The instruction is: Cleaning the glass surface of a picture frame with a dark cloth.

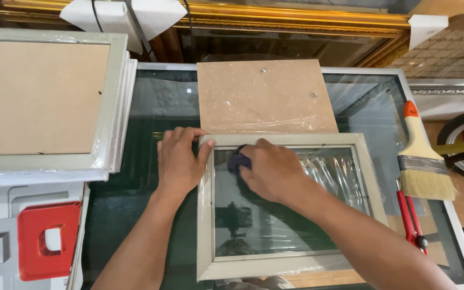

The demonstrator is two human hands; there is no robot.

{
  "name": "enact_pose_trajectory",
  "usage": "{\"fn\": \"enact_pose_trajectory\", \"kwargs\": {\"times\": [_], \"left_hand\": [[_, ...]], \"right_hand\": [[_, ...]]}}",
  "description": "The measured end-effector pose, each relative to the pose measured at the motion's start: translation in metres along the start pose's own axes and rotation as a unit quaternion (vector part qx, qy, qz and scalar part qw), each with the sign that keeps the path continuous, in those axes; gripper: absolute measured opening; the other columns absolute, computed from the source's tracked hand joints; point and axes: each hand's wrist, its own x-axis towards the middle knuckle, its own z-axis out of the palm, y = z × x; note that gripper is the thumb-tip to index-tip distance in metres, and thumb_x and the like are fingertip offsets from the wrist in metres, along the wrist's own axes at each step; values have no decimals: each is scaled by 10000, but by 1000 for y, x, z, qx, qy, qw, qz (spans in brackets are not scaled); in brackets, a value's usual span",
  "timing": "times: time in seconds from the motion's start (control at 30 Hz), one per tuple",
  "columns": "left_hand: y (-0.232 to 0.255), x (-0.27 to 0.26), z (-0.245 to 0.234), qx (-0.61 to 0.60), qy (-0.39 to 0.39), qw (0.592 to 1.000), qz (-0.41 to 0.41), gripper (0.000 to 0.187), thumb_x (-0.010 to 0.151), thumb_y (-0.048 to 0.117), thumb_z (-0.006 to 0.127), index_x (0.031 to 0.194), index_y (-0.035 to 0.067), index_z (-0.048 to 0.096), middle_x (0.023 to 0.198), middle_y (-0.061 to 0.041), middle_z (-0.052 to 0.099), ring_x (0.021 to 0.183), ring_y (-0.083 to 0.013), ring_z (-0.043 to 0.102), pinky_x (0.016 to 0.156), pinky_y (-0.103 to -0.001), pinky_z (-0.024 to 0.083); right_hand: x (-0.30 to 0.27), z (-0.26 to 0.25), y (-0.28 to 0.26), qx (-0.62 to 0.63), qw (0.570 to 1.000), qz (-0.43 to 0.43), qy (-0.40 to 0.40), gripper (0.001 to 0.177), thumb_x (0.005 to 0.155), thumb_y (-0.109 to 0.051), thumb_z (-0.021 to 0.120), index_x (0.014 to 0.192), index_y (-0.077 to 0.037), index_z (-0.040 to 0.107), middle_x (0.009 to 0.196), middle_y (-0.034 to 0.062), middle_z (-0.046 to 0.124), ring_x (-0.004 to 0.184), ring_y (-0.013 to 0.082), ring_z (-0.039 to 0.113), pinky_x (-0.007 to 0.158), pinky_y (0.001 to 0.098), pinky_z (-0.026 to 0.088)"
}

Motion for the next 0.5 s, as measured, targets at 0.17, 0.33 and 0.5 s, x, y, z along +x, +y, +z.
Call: {"fn": "enact_pose_trajectory", "kwargs": {"times": [0.17, 0.33, 0.5], "left_hand": [[3, 1, -3, -5, -11, 1000, -11, 263, 941, 421, 707, 1097, 209, 708, 956, -10, 629, 1052, -274, 603, 910, -418, 430], [1, 2, -1, -6, -21, 1000, -22, 278, 937, 429, 700, 1106, 210, 712, 970, -18, 635, 1070, -275, 601, 927, -415, 427], [2, 1, -4, -6, -23, 999, -22, 282, 938, 428, 697, 1112, 207, 723, 979, -20, 641, 1059, -273, 605, 915, -413, 429]], "right_hand": [[-29, -24, 54, -24, 987, 155, -12, 434, 910, -391, 590, 1294, -225, 706, 1179, 170, 710, 1103, 471, 703, 927, 571, 572], [-50, -31, 106, -38, 962, 271, -16, 445, 918, -416, 589, 1327, -280, 704, 1253, 133, 744, 1175, 404, 711, 1008, 527, 563], [-57, -22, 122, -43, 955, 292, 3, 479, 922, -420, 549, 1355, -269, 689, 1218, 133, 760, 1129, 379, 742, 984, 504, 587]]}}
